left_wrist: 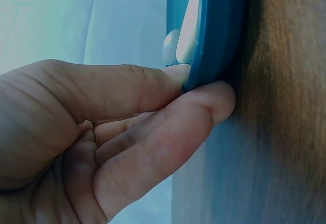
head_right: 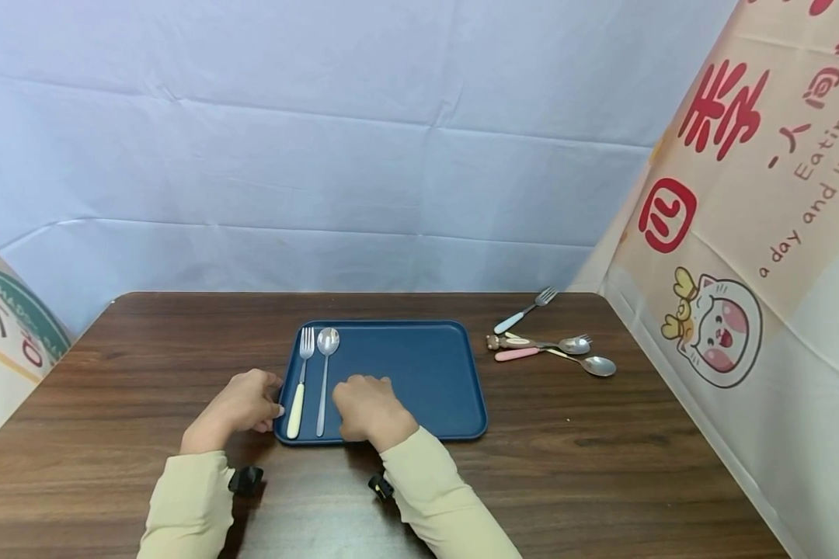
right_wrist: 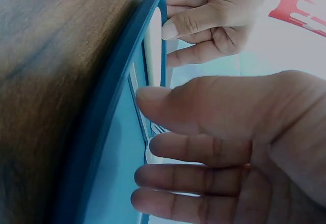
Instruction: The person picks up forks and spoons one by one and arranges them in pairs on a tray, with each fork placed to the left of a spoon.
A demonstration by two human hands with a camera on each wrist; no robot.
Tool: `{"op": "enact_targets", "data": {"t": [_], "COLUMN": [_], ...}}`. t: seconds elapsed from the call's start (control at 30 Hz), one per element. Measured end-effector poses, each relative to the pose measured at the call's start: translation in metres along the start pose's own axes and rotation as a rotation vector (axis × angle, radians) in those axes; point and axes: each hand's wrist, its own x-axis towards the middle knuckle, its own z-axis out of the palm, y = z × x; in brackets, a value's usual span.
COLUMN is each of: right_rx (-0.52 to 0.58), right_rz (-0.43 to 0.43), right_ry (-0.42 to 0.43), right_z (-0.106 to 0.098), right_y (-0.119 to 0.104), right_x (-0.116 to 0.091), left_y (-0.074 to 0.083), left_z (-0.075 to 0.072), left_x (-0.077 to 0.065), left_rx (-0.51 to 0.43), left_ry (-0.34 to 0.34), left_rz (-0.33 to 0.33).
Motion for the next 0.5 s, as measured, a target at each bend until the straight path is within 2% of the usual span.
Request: {"op": "enact_targets", "data": {"t": [0.27, 0.5], "right_rx": [0.001, 0.053], "right_rz": [-0.019, -0.010], "right_ry": [0.009, -0.005], "right_z": [0.0020, 0.0039], "right_y": [0.0002, 0.0059], "right_x": [0.0001, -0.0007], "left_y": [-0.0001, 0.0007], "left_z": [0.0005, 0.0003], "left_x": [0.0001, -0.0002], "left_rx": [0.003, 0.000], "left_ry": [0.003, 0.008], "left_rz": [0.003, 0.001]}}
